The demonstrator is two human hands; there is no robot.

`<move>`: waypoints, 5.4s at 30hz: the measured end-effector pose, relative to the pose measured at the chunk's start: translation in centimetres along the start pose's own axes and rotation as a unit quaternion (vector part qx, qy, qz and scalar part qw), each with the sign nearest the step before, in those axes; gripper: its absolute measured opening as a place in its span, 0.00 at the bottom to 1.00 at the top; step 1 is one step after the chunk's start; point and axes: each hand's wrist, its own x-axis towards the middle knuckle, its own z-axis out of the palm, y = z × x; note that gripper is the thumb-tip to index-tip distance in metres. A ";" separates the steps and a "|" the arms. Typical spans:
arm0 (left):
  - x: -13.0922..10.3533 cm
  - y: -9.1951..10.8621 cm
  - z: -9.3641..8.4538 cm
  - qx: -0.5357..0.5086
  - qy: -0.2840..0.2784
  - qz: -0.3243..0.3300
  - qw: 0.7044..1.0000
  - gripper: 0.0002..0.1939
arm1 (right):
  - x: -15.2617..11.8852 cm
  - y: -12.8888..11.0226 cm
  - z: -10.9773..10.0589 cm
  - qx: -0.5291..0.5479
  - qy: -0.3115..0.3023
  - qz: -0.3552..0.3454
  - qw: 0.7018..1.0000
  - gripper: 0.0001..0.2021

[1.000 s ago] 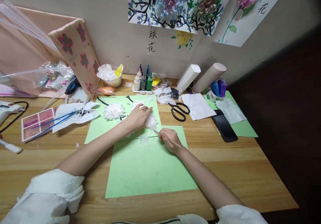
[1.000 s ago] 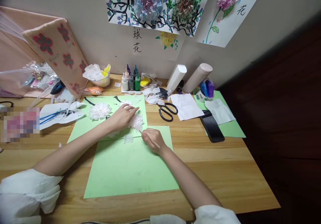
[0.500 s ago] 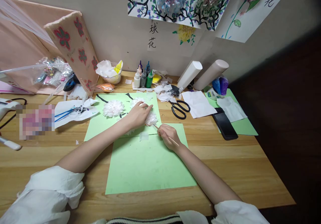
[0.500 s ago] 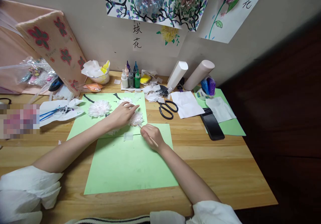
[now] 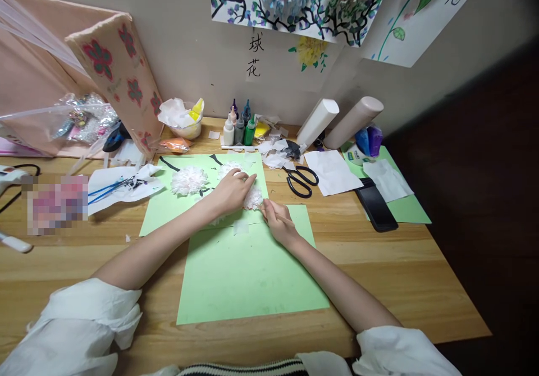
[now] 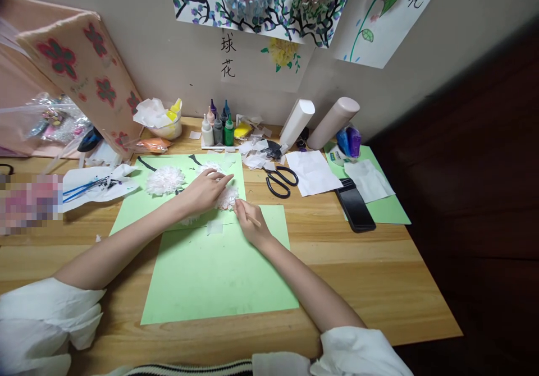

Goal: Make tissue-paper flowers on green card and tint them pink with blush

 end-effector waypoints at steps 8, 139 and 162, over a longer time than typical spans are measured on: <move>0.2 0.1 -0.2 -0.002 -0.006 -0.001 1.000 0.25 | 0.5 0.3 0.4 0.131 0.048 0.052 0.989 0.23; 0.8 -1.6 -0.9 -0.120 0.068 -0.080 0.987 0.17 | 0.4 1.2 -0.6 0.293 0.115 0.104 0.943 0.26; 4.7 -4.9 -3.0 -0.157 0.121 -0.180 0.964 0.11 | 0.7 2.0 -0.7 0.359 0.154 0.079 0.917 0.25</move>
